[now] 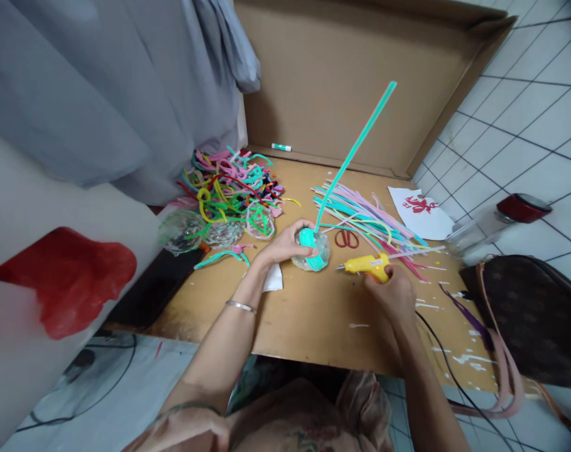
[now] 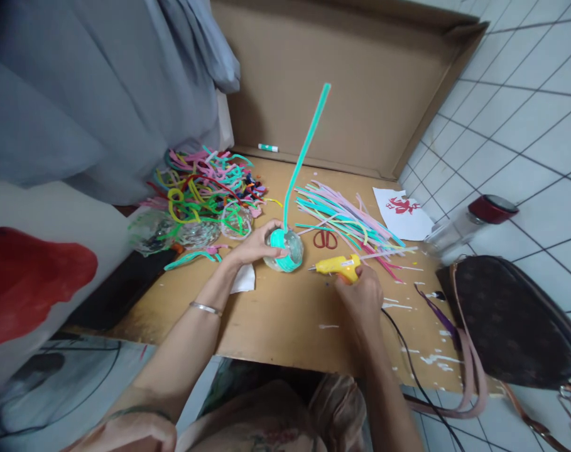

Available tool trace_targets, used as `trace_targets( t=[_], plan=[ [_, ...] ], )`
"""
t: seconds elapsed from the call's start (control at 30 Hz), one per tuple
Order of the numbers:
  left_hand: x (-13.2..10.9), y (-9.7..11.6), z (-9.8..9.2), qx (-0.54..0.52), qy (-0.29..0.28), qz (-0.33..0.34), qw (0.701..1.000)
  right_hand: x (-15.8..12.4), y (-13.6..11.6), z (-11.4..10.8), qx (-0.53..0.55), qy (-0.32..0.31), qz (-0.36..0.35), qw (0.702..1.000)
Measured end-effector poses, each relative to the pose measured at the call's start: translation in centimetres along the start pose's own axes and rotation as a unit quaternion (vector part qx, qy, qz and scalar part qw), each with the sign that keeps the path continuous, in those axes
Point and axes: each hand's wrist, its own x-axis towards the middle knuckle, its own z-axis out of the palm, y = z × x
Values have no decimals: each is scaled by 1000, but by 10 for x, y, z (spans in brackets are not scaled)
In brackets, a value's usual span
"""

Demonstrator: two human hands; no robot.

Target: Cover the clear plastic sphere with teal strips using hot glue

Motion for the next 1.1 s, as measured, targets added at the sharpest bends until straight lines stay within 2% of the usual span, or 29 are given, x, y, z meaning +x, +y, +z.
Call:
trace_targets(
  t=[0.1, 0.17, 0.27, 0.37, 0.5, 0.63, 0.83, 1.1],
  plan=[
    [1, -1, 0, -13, 0, 11, 1000, -1, -16, -17, 94, 52, -14, 994],
    [2, -1, 0, -18, -3, 8, 1000, 5, -32, -22, 121, 96, -48, 987],
    [2, 1, 0, -12, -1, 1, 1000, 21, -54, -17, 119, 124, -95, 981],
    [1, 3, -1, -13, -4, -6, 1000, 34, -65, -2, 100, 157, -113, 976],
    [0, 6, -1, -23, -21, -13, 999, 36, -56, 13, 80, 193, -159, 965],
    [0, 7, 1, 4, -21, -13, 1000, 34, -42, 16, 72, 203, -173, 961],
    [-1, 10, 2, 4, -29, -15, 999, 32, -42, 21, 86, 190, -202, 957],
    [-2, 13, 3, 7, -46, -20, 999, 29, -43, 23, 89, 171, -188, 963]
  ],
)
